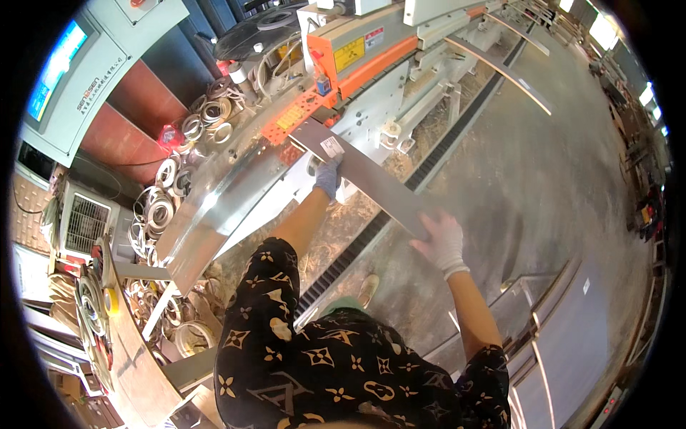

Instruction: The person repeatedly picks up large rectangular wood panels, places them on a panel saw, and cuts them into smaller pieces. After each cut, the person removes the cut pieces and stacks them on the floor.

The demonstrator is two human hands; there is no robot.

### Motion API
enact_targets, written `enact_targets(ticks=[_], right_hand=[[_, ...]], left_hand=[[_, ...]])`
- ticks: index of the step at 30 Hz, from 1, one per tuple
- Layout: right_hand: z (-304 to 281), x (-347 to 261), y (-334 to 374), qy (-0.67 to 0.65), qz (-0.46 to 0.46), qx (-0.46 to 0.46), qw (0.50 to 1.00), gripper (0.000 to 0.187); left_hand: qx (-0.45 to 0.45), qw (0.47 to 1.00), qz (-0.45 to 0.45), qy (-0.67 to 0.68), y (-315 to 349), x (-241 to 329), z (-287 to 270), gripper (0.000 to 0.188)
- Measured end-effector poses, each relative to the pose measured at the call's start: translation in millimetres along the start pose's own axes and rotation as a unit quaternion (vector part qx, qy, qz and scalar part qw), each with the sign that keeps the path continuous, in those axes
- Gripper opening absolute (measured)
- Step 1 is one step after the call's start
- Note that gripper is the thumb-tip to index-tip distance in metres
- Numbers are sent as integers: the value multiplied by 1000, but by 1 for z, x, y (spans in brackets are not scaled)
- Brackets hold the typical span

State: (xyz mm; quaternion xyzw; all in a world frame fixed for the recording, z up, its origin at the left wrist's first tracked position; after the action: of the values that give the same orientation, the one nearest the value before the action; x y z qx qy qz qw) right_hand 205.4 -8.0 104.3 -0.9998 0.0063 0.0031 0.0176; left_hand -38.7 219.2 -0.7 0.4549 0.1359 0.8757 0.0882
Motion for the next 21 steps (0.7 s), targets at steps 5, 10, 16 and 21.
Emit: enact_targets(ticks=[5, 10, 16, 21], right_hand=[[16, -2, -75, -13, -9, 5, 1000, 64], [9, -5, -92, 17, -28, 31, 999, 59], [3, 14, -114, 15, 10, -5, 1000, 57], [10, 76, -149, -8, 20, 27, 999, 52]], left_hand=[[123, 991, -20, -44, -49, 10, 5, 26], [114, 993, 18, 27, -77, -4, 2, 36], [80, 995, 23, 57, -101, -16, 26, 35], [-7, 993, 38, -115, -152, -30, 82, 39]])
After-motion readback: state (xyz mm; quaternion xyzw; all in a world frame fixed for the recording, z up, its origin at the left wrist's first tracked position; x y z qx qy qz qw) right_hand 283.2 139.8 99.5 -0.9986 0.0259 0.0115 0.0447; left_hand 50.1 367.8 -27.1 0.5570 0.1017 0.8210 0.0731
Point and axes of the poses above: each hand's wrist, its own y-axis away from the middle knuckle, its own z-axis out of the palm, x = y × z, the point moved 6 cm from there along -y, towards the middle knuckle, and after that the axes turned 13 degrees about y, right-handed, at the moved point
